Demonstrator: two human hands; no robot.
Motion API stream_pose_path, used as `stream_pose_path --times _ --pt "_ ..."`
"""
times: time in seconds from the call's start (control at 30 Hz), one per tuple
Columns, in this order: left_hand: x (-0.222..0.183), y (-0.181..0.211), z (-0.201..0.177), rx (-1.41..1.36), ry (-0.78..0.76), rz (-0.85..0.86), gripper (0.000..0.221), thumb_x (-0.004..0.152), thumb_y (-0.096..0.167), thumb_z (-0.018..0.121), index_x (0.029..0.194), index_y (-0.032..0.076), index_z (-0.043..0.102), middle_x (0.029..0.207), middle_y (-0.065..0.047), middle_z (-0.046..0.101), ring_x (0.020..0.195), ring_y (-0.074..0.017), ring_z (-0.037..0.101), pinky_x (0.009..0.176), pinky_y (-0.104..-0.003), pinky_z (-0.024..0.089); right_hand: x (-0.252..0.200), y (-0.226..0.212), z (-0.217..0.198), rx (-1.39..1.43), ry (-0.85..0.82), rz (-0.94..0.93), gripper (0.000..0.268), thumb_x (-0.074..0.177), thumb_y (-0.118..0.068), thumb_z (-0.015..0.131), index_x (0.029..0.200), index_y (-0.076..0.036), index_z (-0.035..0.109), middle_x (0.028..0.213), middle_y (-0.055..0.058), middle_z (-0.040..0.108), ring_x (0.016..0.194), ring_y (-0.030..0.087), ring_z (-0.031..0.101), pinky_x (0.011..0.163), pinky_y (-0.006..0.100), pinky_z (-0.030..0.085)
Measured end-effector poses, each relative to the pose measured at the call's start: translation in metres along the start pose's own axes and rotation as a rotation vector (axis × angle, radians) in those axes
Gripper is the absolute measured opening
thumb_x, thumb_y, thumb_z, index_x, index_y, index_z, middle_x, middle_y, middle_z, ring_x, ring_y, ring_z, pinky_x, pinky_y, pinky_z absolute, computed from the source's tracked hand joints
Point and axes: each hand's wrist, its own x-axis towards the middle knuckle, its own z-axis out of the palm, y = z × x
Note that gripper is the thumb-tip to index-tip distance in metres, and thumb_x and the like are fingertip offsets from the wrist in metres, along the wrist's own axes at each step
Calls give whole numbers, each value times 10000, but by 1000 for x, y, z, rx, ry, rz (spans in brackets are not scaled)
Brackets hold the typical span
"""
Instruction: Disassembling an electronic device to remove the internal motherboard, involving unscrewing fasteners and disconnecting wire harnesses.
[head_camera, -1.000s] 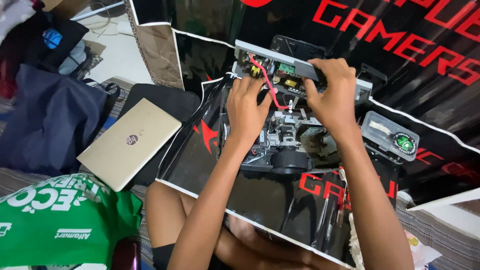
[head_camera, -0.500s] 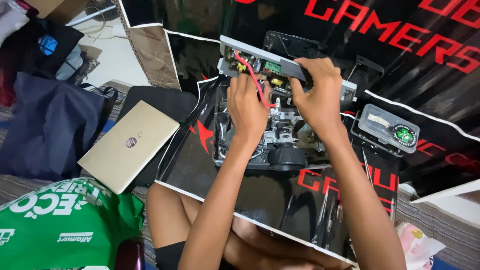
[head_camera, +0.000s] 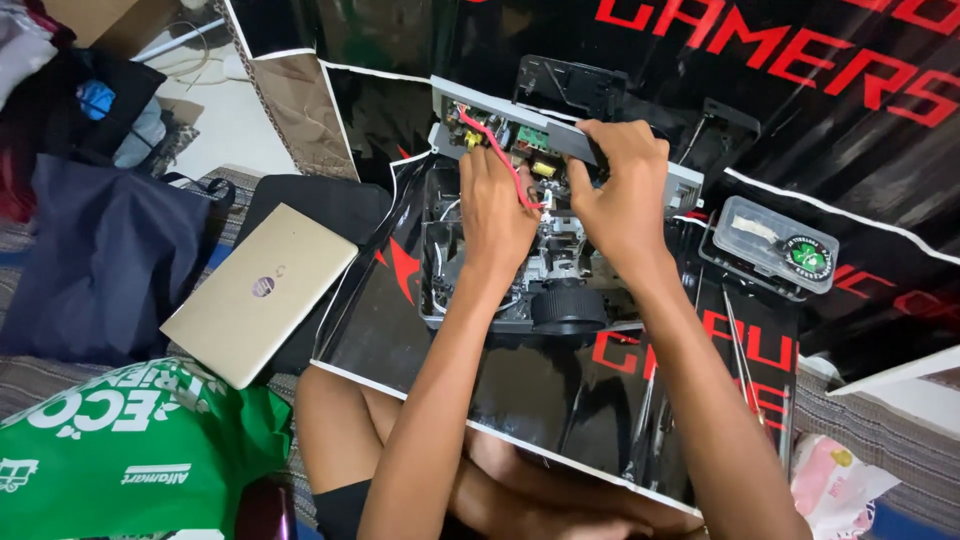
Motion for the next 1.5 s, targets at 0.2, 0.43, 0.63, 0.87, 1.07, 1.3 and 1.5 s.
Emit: stream_pose_path --times 0.2,0.43,0.63,0.87,1.07,1.3,1.5 --pt "2 7 -10 4 -30 32 166 862 -55 694 926 -74 542 866 -172 488 885 -377 534 891 -452 477 -2 4 1 -8 -23 -8 263 942 65 795 1178 17 689 953 138 661 943 327 636 881 425 409" --pt "-3 -4 0 13 -59 38 163 885 -26 658 957 -103 534 909 -219 495 925 -424 524 894 -510 466 -5 4 6 -86 -24 -11 274 915 50 811 1157 -9 698 928 109 662 925 284 625 884 399 393" --pt "2 -10 -8 10 -112 92 137 926 -13 611 987 -110 536 904 -203 486 918 -423 520 913 -506 464 -3 5 10 -91 -22 0 255 932 29 797 1158 -19 689 922 92 662 910 260 611 871 390 390" --pt "-3 -10 -18 -59 -49 98 224 880 -49 716 1012 -41 535 864 -149 472 879 -369 532 890 -428 478 -7 11 20 -128 -25 29 278 908 -48 838 1151 -58 703 924 53 670 912 229 601 829 366 390" --pt "-9 -29 -10 -49 -49 120 325 799 -50 802 1048 0 599 912 -131 539 901 -322 568 851 -398 512 -8 8 20 -80 -26 35 249 916 -23 821 1139 -36 712 901 64 677 904 235 609 825 355 384" --pt "-11 -33 -13 -10 -92 187 225 821 1 825 989 12 676 875 -117 584 825 -284 594 740 -386 547 -9 9 18 -72 -31 26 247 891 -6 850 1109 -29 735 868 63 684 891 235 619 823 353 373" --pt "-13 -34 -18 -55 -171 212 200 807 -40 817 953 -18 682 837 -125 603 809 -283 618 729 -371 562 -13 17 20 -89 -79 16 266 859 -2 851 1095 -37 733 864 57 690 883 237 620 828 350 377"
